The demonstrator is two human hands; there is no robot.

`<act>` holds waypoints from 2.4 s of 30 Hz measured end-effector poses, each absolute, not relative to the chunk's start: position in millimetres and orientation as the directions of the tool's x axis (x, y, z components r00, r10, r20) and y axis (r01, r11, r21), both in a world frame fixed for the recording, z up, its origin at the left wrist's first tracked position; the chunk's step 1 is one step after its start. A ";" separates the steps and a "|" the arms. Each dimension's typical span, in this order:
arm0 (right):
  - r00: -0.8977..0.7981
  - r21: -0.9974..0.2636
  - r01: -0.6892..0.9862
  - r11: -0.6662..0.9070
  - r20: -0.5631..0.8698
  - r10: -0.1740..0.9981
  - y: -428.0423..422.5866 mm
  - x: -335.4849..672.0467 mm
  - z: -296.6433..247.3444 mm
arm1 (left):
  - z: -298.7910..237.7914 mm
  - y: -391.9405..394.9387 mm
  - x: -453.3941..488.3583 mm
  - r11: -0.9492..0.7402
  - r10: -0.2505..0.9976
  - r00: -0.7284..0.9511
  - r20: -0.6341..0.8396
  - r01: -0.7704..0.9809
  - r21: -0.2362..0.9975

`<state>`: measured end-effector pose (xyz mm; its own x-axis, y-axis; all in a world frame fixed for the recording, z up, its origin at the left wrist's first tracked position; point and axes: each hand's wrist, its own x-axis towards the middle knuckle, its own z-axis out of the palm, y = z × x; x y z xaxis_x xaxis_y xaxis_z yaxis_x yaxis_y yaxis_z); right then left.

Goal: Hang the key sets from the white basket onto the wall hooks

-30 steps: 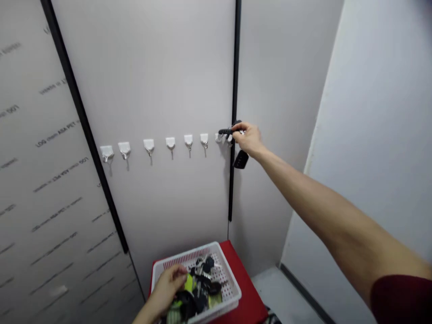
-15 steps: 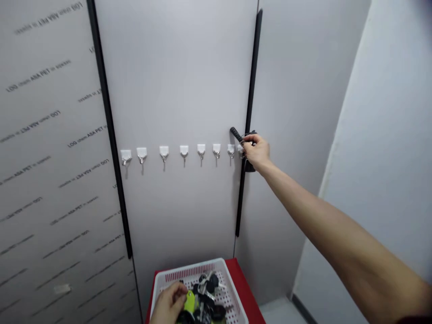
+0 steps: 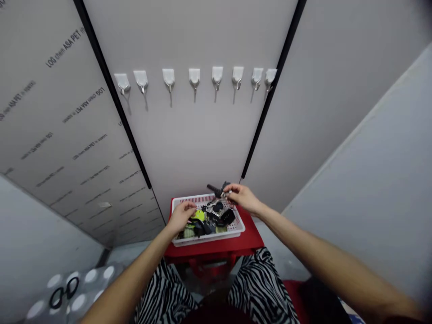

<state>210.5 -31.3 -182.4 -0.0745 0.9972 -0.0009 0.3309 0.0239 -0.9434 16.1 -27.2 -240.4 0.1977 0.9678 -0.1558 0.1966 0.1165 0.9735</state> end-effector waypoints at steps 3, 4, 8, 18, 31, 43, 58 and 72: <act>-0.227 -0.771 0.603 0.205 0.080 0.971 -33.8 210.9 -212.8 | -236.3 -26.5 16.4 0.136 0.964 0.209 -0.167 0.157 0.978; -0.286 -0.706 0.654 0.270 0.099 0.953 -31.6 211.6 -214.2 | -231.9 -25.9 16.7 0.132 0.964 0.211 -0.161 0.148 0.980; -0.318 -0.741 0.587 0.327 0.160 0.934 -14.4 202.0 -178.7 | -192.1 -15.0 19.8 0.101 0.955 0.269 -0.125 0.099 0.990; -0.494 -0.985 -0.172 0.027 0.110 0.862 -0.4 144.8 -69.0 | -70.4 -6.8 31.8 -0.035 0.861 0.506 0.057 -0.054 0.998; -0.495 -0.989 0.117 0.090 0.020 0.869 -16.1 136.8 -125.9 | -136.6 -21.3 14.5 -0.014 0.906 0.420 -0.056 0.161 0.987; -0.475 -0.605 0.668 0.434 0.102 0.874 -37.5 161.7 -236.1 | -252.8 -53.2 -13.9 -0.479 0.877 0.381 0.294 0.743 0.468; -0.568 -0.389 0.738 0.551 0.082 0.819 -23.8 165.0 -225.3 | -240.9 -37.4 -5.3 -0.538 0.825 0.547 0.141 0.684 0.493; -0.664 -0.213 0.748 0.629 -0.265 0.700 2.7 145.4 -219.8 | -238.1 -41.9 -8.2 -0.530 0.845 0.518 0.130 0.784 0.323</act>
